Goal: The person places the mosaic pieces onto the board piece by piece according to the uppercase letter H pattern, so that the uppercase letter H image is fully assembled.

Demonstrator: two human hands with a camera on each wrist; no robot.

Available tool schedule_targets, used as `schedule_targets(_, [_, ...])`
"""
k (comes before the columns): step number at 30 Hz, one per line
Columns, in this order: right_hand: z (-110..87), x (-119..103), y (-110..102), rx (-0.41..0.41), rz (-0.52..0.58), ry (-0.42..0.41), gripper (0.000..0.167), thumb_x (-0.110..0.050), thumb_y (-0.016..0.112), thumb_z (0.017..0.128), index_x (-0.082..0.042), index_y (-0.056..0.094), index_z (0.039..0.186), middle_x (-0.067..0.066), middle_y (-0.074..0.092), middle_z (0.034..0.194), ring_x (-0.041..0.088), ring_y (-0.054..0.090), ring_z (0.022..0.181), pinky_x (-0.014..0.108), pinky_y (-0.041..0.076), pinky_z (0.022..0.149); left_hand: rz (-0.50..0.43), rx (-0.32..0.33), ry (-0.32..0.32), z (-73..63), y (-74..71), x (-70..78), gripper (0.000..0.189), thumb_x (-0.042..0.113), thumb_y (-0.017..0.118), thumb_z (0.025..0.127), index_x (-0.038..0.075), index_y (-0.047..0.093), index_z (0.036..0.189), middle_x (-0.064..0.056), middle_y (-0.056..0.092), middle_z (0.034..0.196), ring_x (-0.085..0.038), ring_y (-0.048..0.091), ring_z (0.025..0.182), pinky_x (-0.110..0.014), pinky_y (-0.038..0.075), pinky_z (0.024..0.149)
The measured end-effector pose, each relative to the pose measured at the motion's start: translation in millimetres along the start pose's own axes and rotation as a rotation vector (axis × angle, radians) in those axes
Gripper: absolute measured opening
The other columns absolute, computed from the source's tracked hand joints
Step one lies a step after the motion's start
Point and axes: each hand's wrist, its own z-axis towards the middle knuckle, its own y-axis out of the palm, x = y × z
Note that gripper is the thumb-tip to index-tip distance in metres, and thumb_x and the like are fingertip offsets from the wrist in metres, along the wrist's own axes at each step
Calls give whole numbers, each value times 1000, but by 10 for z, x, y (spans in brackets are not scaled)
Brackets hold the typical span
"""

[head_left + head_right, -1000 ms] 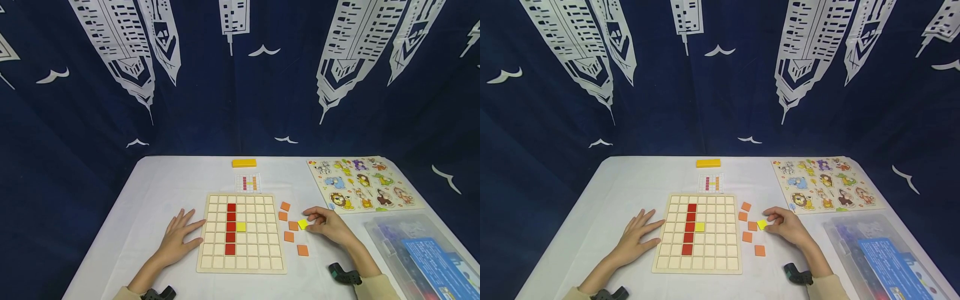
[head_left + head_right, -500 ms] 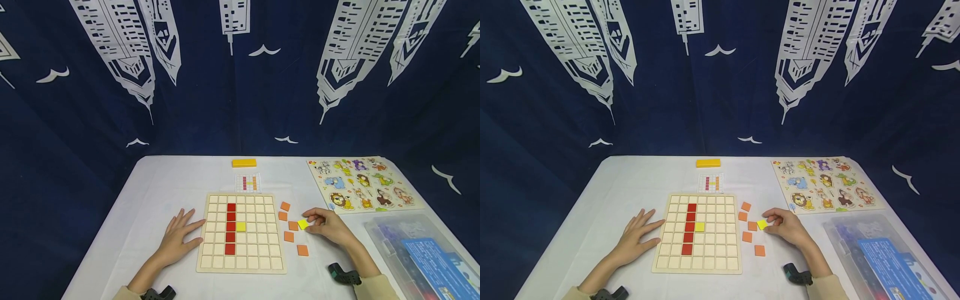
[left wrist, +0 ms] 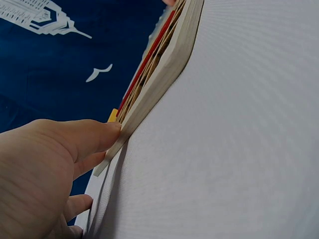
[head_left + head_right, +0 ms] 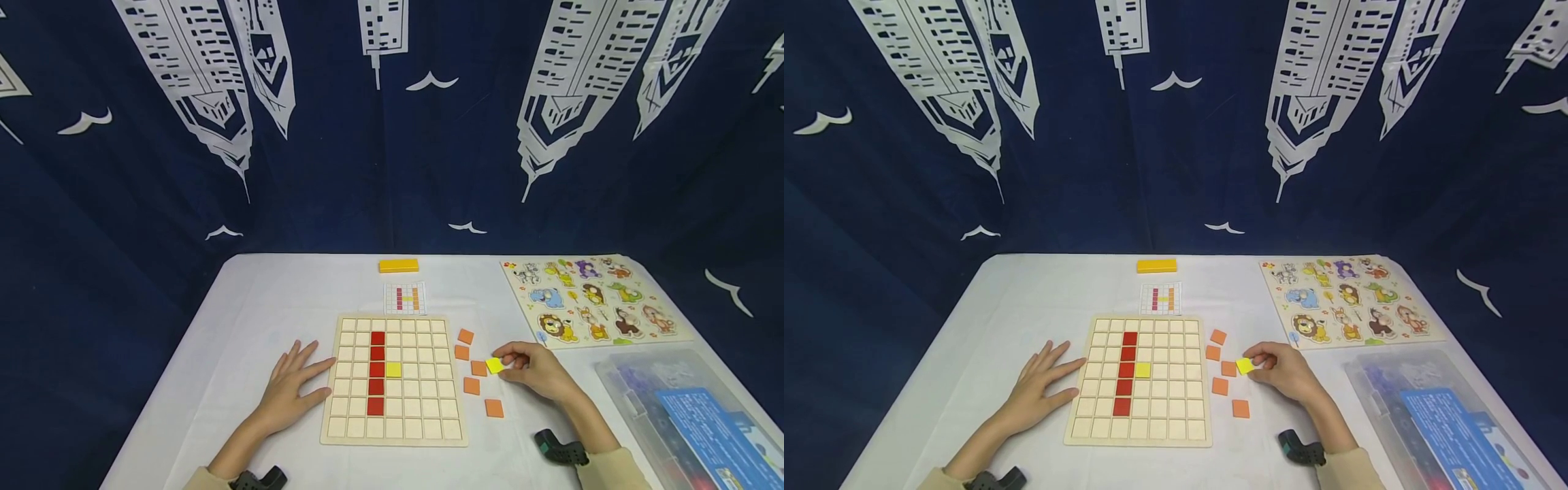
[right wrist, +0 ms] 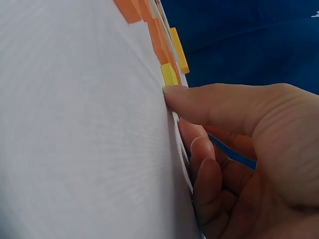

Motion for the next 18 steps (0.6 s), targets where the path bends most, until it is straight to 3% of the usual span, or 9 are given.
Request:
schedule_targets(9, [-1,37,-5,63,-127,-70,20,-7,79,79,-6,70,97,-1,59,77,8,47,65,20,41,57,7,-12,-25,0,0,6,49,29,75,83,17,65,129,-20,35,155,-47,9,148,-64,1,116])
schedule_targets(14, [-14,-16,-60,106,-150,-52,20,-8,79,79,-5,69,95,0,62,77,9,48,65,21,41,56,7,-15,-21,8,-9,12,48,31,74,84,18,65,129,-21,36,155,-47,9,148,-64,2,116])
schedule_targets(18, [-20,-138,-95,127,-161,-84,21,-8,80,78,-5,69,95,-1,62,77,8,50,66,21,43,57,7,-18,-22,3,-17,3,48,30,74,84,18,65,129,-20,35,155,-47,9,148,-64,2,116])
